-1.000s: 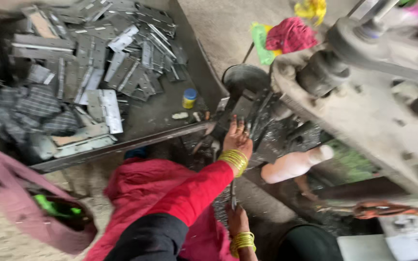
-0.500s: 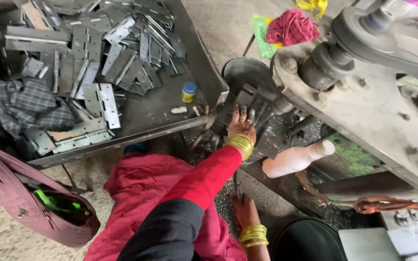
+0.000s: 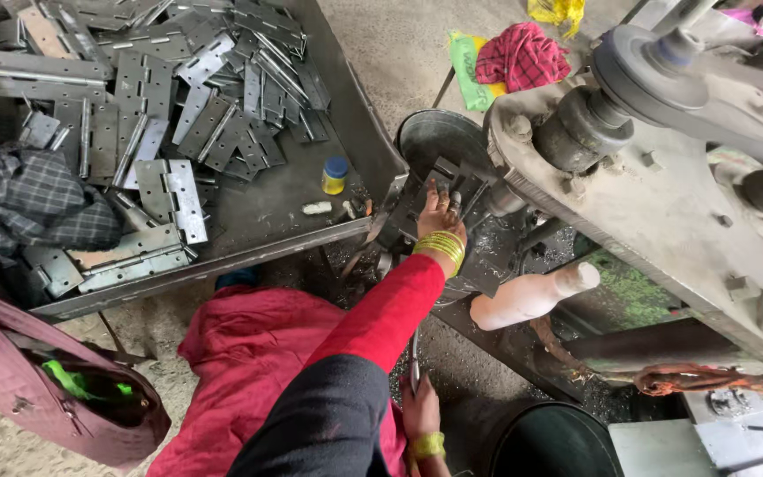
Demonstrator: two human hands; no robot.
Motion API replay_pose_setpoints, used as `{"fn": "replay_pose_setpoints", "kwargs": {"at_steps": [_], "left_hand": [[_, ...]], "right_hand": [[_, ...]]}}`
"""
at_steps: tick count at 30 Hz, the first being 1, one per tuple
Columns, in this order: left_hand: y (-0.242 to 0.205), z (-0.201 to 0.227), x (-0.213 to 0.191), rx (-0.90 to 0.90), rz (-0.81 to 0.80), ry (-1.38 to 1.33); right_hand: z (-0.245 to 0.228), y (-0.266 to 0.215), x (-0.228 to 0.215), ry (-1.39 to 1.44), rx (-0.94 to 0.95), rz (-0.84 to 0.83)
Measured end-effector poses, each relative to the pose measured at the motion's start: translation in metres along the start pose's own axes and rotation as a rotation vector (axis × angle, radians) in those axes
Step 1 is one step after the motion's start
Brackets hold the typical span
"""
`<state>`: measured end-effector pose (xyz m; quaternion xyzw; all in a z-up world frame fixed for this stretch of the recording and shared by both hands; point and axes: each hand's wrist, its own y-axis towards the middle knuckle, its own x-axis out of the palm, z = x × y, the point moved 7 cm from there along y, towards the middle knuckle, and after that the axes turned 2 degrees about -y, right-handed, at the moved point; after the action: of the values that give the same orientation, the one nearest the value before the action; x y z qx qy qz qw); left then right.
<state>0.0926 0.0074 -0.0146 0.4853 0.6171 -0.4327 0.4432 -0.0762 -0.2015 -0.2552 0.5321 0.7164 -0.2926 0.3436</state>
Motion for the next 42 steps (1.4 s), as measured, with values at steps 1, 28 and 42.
{"fn": "replay_pose_setpoints", "kwargs": {"at_steps": [1, 28, 42], "left_hand": [[0.003, -0.002, -0.002, -0.027, 0.014, 0.005], [-0.081, -0.002, 0.005, -0.042, 0.542, -0.540], [-0.087, -0.011, -0.011, 0.092, 0.272, -0.330]], "right_hand": [[-0.001, -0.004, 0.002, 0.066, 0.008, 0.074], [-0.136, -0.007, -0.138, 0.429, 0.144, 0.097], [-0.033, -0.017, 0.006, -0.048, 0.045, 0.030]]}}
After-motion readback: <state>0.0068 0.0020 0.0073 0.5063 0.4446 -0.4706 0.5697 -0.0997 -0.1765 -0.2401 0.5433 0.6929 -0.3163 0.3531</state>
